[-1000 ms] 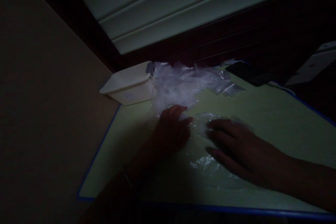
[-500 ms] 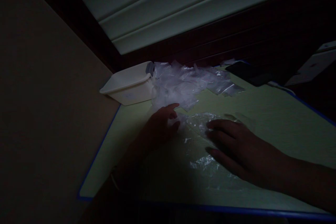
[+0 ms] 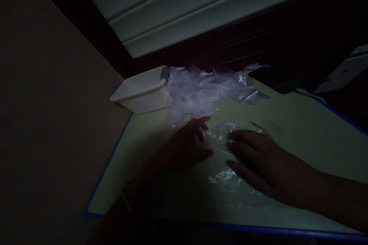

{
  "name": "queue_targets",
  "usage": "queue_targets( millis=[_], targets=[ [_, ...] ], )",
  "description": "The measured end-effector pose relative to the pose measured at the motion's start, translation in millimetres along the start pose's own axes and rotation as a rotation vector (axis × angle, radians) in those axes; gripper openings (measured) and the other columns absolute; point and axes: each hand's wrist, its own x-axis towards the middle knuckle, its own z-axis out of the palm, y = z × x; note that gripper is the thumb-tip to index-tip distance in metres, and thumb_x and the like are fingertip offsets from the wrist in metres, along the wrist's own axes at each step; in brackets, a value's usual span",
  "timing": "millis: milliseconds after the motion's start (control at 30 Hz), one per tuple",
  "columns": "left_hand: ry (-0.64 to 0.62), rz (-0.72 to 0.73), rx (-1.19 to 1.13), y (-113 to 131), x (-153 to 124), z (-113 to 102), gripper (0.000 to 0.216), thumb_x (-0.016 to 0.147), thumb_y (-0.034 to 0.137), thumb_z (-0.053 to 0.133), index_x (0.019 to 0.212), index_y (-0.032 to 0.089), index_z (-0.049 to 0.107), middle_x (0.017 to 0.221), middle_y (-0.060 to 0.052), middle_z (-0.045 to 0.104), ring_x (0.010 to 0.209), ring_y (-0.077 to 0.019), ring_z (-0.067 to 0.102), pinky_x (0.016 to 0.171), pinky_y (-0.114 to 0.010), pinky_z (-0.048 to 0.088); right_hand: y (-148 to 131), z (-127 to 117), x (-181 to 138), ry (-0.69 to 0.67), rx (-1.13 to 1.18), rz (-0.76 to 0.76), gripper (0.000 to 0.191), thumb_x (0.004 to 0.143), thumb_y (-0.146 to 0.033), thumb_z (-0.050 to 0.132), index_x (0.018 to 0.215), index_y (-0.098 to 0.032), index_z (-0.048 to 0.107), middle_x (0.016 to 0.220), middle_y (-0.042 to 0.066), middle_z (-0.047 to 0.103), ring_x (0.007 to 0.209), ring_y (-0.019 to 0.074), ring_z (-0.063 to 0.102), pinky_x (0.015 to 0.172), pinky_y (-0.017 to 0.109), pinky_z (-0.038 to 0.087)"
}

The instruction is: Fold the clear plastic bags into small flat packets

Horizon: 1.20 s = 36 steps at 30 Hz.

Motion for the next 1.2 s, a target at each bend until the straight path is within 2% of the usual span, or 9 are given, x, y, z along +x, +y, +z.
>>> queue_targets(
  millis=[100,200,267,367,467,667,1000,1200],
  targets=[
    [0.013,-0.073,-0.041,-2.9,1.0,-4.4,0.056,0.086,0.028,0.06,0.136,0.02,0.038,0.118,-0.01,0.056,0.078,-0.0113,0.06,0.065,-0.024,0.053,0.1,-0.4,-0.1,0.002,0.002,-0.007,0.034,0.09,-0.034,0.054,0.119,-0.017,0.058,0.12,0.014,0.056,0.111,0.0266,0.053,0.094,0.047,0.045],
    [0.104,-0.08,0.049,-11.3,3.5,-7.3,0.033,0.093,0.023,0.043,0.125,0.017,0.048,0.111,-0.009,0.059,0.074,-0.0102,0.06,0.066,-0.024,0.052,-0.2,-0.9,0.5,0.006,0.008,-0.007,0.035,0.089,-0.034,0.055,0.12,-0.018,0.058,0.119,0.013,0.056,0.11,0.0267,0.054,0.093,0.047,0.046],
    [0.139,-0.056,0.148,-14.8,4.8,-7.3,0.027,0.093,0.02,0.043,0.116,0.018,0.056,0.105,-0.008,0.061,0.076,-0.0116,0.06,0.068,-0.026,0.051,-0.6,-1.2,1.4,0.002,0.016,-0.006,0.034,0.089,-0.034,0.055,0.119,-0.018,0.058,0.118,0.013,0.057,0.109,0.0269,0.054,0.093,0.048,0.046],
    [0.062,-0.054,0.229,-12.6,5.5,-6.0,0.022,0.089,0.017,0.048,0.106,0.018,0.063,0.094,-0.005,0.064,0.076,-0.0131,0.06,0.068,-0.027,0.05,-1.4,-1.9,2.6,-0.001,0.022,-0.002,0.033,0.089,-0.035,0.055,0.117,-0.017,0.059,0.119,0.013,0.056,0.11,0.0271,0.053,0.095,0.047,0.045],
    [-0.012,-0.059,0.279,-7.6,4.9,-4.4,0.02,0.088,0.02,0.052,0.103,0.019,0.065,0.092,-0.004,0.065,0.078,-0.0142,0.061,0.07,-0.028,0.05,-2.2,-2.5,3.0,-0.014,0.02,0.01,0.033,0.09,-0.035,0.053,0.116,-0.017,0.059,0.12,0.014,0.055,0.11,0.0271,0.053,0.096,0.048,0.044],
    [-0.01,-0.007,0.37,-9.7,3.2,0.4,0.029,0.088,0.033,0.058,0.114,0.019,0.062,0.1,-0.005,0.063,0.083,-0.0158,0.061,0.075,-0.031,0.052,-1.3,-1.4,3.0,-0.002,0.031,0.011,0.032,0.089,-0.035,0.055,0.116,-0.019,0.059,0.119,0.013,0.057,0.107,0.0277,0.055,0.093,0.05,0.046],
    [-0.088,0.003,0.401,-4.4,2.2,1.1,0.025,0.091,0.032,0.053,0.111,0.022,0.064,0.1,-0.006,0.061,0.087,-0.0162,0.06,0.078,-0.03,0.052,-1.7,-1.7,2.9,-0.019,0.017,0.005,0.033,0.09,-0.035,0.052,0.118,-0.018,0.057,0.12,0.013,0.055,0.109,0.0268,0.053,0.094,0.046,0.045],
    [-0.064,0.051,0.408,0.5,3.4,8.5,0.03,0.086,0.035,0.062,0.113,0.02,0.062,0.105,-0.006,0.061,0.097,-0.0194,0.058,0.088,-0.034,0.05,-3.5,-4.4,4.8,-0.038,0.014,0.005,0.028,0.091,-0.035,0.05,0.111,-0.017,0.058,0.118,0.014,0.054,0.106,0.0267,0.053,0.093,0.048,0.045]
  ],
)
